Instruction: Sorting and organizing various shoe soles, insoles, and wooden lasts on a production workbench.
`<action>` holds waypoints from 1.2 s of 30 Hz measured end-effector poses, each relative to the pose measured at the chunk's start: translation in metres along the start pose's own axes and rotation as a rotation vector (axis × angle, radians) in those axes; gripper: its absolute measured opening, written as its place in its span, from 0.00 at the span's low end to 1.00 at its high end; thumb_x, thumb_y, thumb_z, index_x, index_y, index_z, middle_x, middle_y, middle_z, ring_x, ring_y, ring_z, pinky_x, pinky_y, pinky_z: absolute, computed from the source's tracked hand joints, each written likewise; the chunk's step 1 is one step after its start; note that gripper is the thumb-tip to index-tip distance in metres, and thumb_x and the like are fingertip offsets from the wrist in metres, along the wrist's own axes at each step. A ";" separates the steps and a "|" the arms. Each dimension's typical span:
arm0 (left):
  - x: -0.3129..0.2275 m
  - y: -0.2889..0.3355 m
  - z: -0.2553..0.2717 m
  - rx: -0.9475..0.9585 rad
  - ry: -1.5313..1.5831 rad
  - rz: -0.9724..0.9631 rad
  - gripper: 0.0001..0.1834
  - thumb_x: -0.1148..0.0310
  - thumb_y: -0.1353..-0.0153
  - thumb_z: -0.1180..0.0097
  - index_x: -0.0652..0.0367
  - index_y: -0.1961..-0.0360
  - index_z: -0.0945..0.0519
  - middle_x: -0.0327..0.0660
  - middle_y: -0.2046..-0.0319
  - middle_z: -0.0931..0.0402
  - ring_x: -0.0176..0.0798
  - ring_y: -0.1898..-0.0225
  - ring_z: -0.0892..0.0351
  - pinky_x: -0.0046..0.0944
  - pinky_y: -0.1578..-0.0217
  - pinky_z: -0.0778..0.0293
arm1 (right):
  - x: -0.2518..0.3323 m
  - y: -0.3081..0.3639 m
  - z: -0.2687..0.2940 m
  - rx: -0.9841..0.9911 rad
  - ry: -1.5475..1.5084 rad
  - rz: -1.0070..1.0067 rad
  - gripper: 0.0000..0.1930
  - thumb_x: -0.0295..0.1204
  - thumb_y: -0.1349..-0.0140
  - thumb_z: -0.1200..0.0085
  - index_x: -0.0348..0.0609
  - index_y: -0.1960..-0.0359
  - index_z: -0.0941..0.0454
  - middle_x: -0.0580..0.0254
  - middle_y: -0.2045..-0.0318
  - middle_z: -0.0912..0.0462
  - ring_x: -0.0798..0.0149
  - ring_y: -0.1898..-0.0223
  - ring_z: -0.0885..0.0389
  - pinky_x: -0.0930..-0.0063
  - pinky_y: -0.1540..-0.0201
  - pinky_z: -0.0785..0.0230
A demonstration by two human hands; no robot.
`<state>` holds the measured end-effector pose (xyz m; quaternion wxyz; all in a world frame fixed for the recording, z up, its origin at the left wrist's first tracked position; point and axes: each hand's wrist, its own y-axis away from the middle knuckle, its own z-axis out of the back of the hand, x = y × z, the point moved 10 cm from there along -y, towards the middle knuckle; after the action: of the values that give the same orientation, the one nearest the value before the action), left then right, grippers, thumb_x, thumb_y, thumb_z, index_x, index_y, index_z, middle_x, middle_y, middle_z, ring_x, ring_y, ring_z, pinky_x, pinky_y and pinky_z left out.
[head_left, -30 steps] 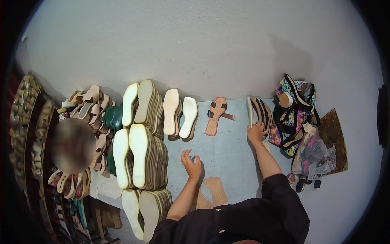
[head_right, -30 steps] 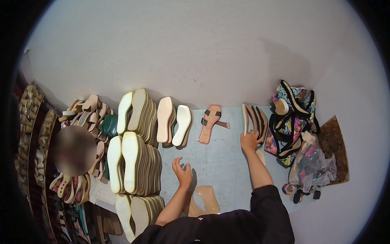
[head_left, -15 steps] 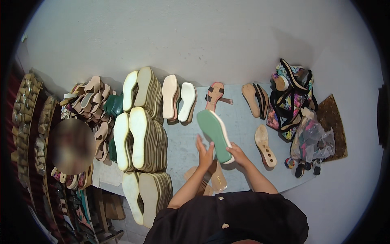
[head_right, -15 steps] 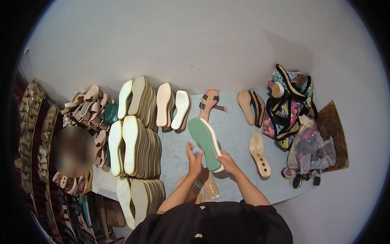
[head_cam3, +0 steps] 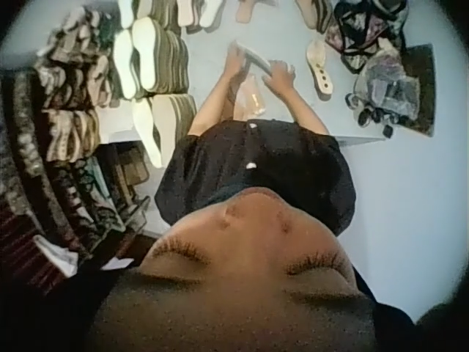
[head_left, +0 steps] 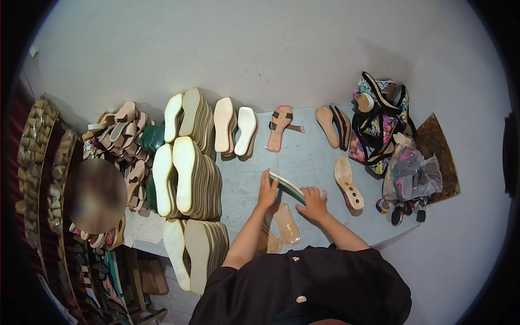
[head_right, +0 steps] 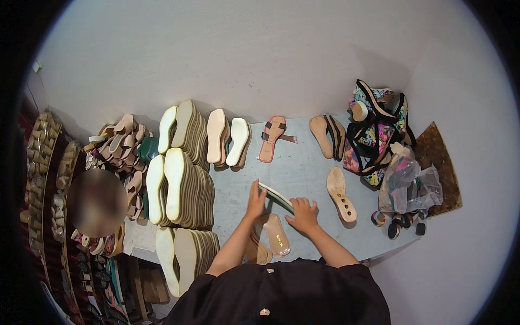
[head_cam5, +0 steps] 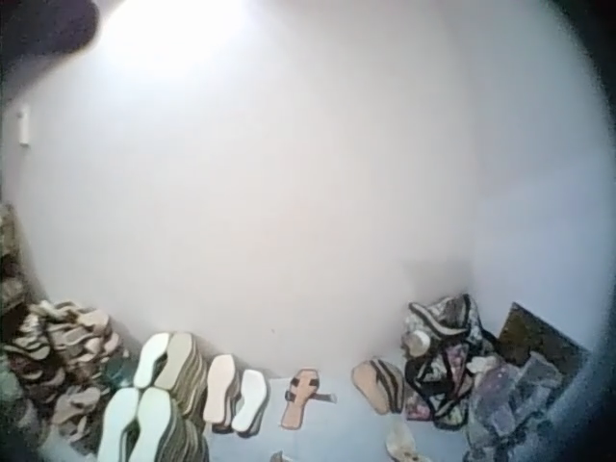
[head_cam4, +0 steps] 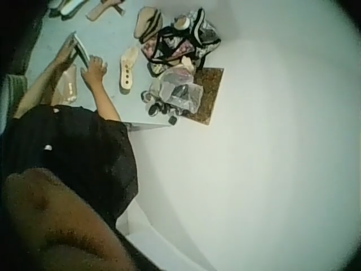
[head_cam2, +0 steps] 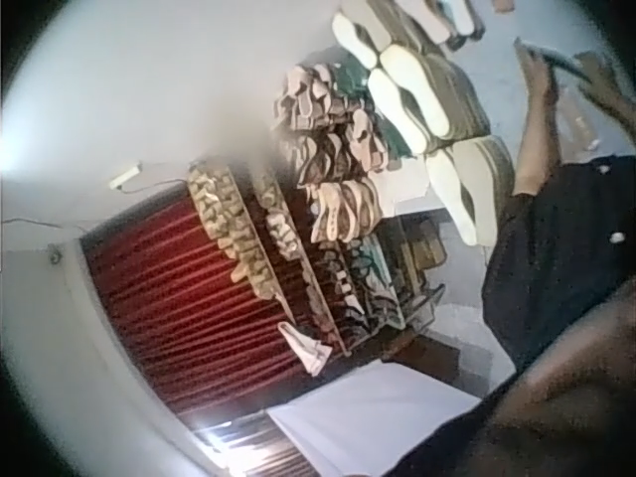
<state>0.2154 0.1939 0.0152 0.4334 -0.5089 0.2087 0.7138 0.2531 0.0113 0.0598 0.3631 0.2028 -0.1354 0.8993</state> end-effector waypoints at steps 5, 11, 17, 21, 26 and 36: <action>0.010 0.012 -0.005 0.010 0.171 0.138 0.38 0.61 0.36 0.55 0.70 0.35 0.59 0.61 0.34 0.61 0.54 0.32 0.57 0.42 0.35 0.56 | -0.009 -0.002 -0.017 -0.027 0.050 -0.041 0.20 0.37 0.48 0.46 0.47 0.53 0.29 0.61 0.58 0.26 0.59 0.50 0.32 0.40 0.44 0.55; 0.024 0.021 0.004 -0.046 0.437 0.315 0.39 0.60 0.39 0.49 0.68 0.35 0.54 0.59 0.38 0.48 0.53 0.35 0.50 0.41 0.38 0.51 | -0.015 -0.045 -0.028 -0.060 -0.378 -0.332 0.20 0.37 0.44 0.53 0.46 0.49 0.30 0.59 0.58 0.23 0.59 0.51 0.28 0.54 0.43 0.52; -0.016 -0.008 0.004 0.049 0.694 0.327 0.36 0.56 0.42 0.43 0.66 0.40 0.42 0.51 0.47 0.35 0.43 0.48 0.33 0.38 0.47 0.37 | 0.012 -0.089 -0.077 -0.125 -0.841 -0.293 0.22 0.35 0.39 0.61 0.46 0.43 0.33 0.57 0.54 0.23 0.59 0.49 0.29 0.64 0.43 0.56; -0.017 -0.026 0.050 -0.003 0.541 0.370 0.30 0.65 0.51 0.37 0.65 0.49 0.35 0.43 0.62 0.26 0.34 0.67 0.27 0.32 0.64 0.30 | 0.056 -0.120 -0.054 -0.103 -0.900 0.112 0.19 0.39 0.37 0.62 0.48 0.49 0.27 0.61 0.55 0.23 0.64 0.49 0.30 0.66 0.44 0.55; -0.009 -0.017 0.110 -0.398 0.118 0.228 0.39 0.63 0.61 0.36 0.67 0.47 0.38 0.52 0.60 0.29 0.49 0.58 0.27 0.42 0.56 0.31 | 0.007 -0.193 -0.042 -0.039 -0.443 -0.466 0.24 0.48 0.45 0.52 0.47 0.51 0.28 0.60 0.54 0.24 0.59 0.48 0.32 0.45 0.43 0.62; 0.008 0.022 0.113 -0.371 -0.172 0.343 0.38 0.66 0.63 0.39 0.64 0.47 0.36 0.54 0.54 0.32 0.57 0.52 0.31 0.47 0.52 0.34 | -0.002 -0.206 -0.063 -0.130 0.008 -0.334 0.24 0.43 0.47 0.49 0.42 0.51 0.31 0.55 0.57 0.25 0.55 0.49 0.31 0.35 0.41 0.64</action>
<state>0.1343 0.2689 0.0492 0.2215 -0.4744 0.1198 0.8435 0.3833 0.1788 0.0238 0.5204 0.1949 -0.1560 0.8166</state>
